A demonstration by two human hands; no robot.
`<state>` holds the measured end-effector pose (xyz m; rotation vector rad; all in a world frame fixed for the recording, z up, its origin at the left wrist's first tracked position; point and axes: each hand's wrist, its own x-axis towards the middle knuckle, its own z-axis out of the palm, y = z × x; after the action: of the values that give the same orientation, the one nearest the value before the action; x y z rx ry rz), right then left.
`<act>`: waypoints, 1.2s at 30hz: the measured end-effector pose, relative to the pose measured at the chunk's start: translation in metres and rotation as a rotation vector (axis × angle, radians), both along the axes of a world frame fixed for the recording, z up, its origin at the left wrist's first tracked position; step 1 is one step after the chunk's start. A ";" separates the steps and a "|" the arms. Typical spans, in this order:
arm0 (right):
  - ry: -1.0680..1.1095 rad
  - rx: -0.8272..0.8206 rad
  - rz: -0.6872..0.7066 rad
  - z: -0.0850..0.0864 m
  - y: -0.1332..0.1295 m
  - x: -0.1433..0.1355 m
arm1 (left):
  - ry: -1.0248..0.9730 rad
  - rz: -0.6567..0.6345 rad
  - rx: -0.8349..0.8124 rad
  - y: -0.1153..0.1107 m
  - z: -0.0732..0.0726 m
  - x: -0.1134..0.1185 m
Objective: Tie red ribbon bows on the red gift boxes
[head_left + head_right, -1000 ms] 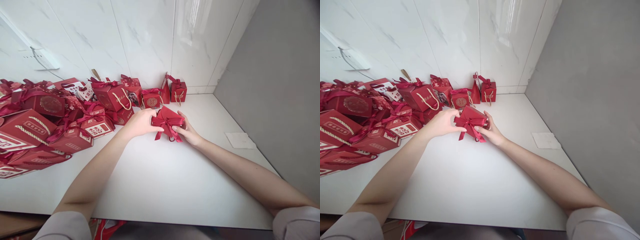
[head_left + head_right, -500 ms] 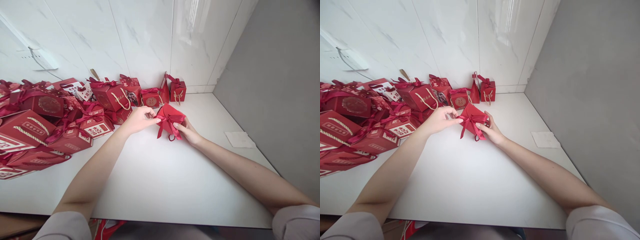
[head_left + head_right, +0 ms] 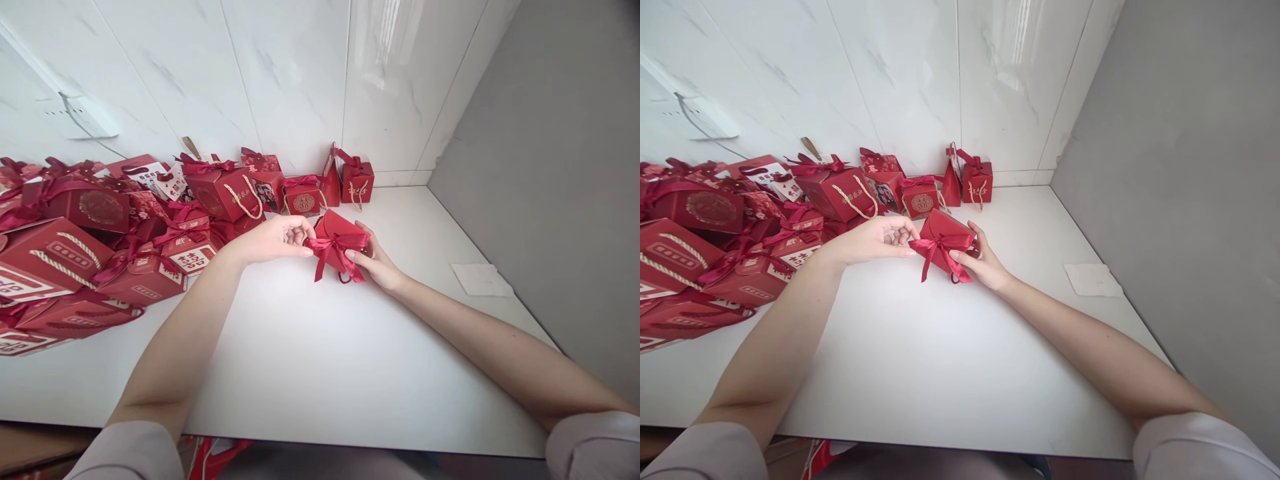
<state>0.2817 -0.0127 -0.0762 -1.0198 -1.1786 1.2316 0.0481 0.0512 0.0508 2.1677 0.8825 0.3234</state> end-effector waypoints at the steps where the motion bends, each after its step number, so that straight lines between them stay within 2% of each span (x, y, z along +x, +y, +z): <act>1: 0.000 0.005 0.007 0.000 0.000 0.000 | 0.024 -0.006 0.001 0.001 0.001 -0.001; 6: 0.000 0.017 0.022 -0.002 0.001 0.001 | 0.133 -0.074 -0.059 0.001 0.006 -0.003; 11: -0.025 0.045 0.026 -0.003 0.002 0.001 | 0.218 -0.231 -0.095 -0.004 0.006 0.000; 13: -0.037 0.071 0.041 -0.003 0.002 0.000 | 0.256 -0.248 -0.081 -0.005 0.005 0.001; 22: -0.095 0.122 0.131 -0.007 0.002 0.000 | 0.258 -0.080 0.034 -0.006 0.012 0.000; 26: -0.058 0.108 0.134 -0.004 0.002 -0.001 | 0.210 -0.033 0.117 -0.007 0.007 0.003; 31: -0.058 0.107 0.138 -0.003 0.002 -0.001 | 0.205 -0.048 0.229 -0.007 -0.002 0.006; 36: -0.071 0.110 0.131 -0.004 0.002 -0.001 | 0.271 0.065 0.289 -0.013 -0.002 0.010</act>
<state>0.2805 -0.0103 -0.0806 -0.9230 -1.3713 1.2261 0.0577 0.0385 0.0491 2.4939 1.1151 0.2003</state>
